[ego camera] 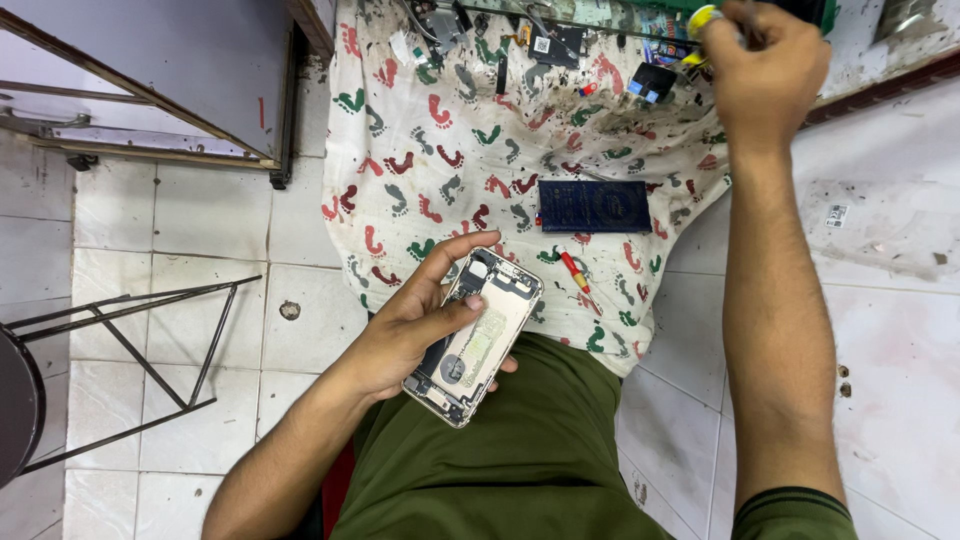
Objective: The person disassembles a smartphone using a screwdriver and tweezers. They remove screws, pry open the casing, and carefully detach internal components and connectors while the phone rests on their lap.
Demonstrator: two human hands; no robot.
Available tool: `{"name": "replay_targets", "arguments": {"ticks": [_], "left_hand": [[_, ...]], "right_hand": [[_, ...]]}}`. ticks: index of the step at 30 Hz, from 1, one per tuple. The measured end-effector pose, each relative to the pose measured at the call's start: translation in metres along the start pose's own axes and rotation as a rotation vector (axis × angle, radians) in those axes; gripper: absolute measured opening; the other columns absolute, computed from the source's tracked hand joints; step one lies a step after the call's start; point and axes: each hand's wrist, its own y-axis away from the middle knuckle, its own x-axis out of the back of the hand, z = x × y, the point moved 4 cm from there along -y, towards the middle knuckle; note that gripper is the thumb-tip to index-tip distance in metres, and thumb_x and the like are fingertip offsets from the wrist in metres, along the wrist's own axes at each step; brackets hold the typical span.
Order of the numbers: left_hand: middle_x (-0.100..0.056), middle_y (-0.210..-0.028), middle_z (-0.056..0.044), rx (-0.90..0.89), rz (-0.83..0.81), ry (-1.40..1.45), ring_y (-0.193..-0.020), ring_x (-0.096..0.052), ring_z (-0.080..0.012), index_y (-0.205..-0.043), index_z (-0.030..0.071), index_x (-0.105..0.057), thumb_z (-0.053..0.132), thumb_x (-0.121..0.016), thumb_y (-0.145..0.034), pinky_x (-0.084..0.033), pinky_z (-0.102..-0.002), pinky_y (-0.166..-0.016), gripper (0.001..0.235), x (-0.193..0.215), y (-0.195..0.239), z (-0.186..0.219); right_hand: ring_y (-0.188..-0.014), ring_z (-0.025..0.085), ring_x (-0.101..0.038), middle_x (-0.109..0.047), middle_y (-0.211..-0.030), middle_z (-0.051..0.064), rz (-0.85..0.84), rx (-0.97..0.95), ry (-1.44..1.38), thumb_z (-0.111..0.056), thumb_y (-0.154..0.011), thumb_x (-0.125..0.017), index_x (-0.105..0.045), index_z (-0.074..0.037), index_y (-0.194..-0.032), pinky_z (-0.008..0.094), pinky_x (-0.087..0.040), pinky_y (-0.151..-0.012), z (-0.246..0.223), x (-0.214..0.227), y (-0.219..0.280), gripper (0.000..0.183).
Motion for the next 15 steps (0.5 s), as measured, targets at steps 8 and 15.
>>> {"name": "replay_targets", "arguments": {"ticks": [8, 15], "left_hand": [[-0.063, -0.123, -0.021, -0.007, 0.008, 0.006, -0.085, -0.077, -0.0348, -0.159, 0.016, -0.027, 0.011, -0.055, -0.100, -0.067, -0.044, -0.067, 0.066, 0.004, 0.000, 0.001], [-0.058, -0.129, -0.016, -0.010, 0.016, 0.006, -0.086, -0.076, -0.0340, -0.159, 0.017, -0.027, 0.011, -0.055, -0.099, -0.068, -0.044, -0.068, 0.066, 0.005, -0.001, -0.001]], "right_hand": [[-0.056, 0.017, -0.055, -0.078, -0.101, 0.020, -0.245, -0.456, -0.962, -0.032, -0.113, -0.041, -0.066, 0.001, -0.126, 0.028, -0.040, -0.050, 0.008, 0.007, 0.000, 0.044], [-0.056, 0.012, -0.052, -0.076, -0.104, 0.016, -0.410, -0.446, -0.922, -0.034, -0.114, -0.042, -0.064, -0.001, -0.134, 0.025, -0.040, -0.049, -0.021, -0.024, -0.002, 0.044]]}}
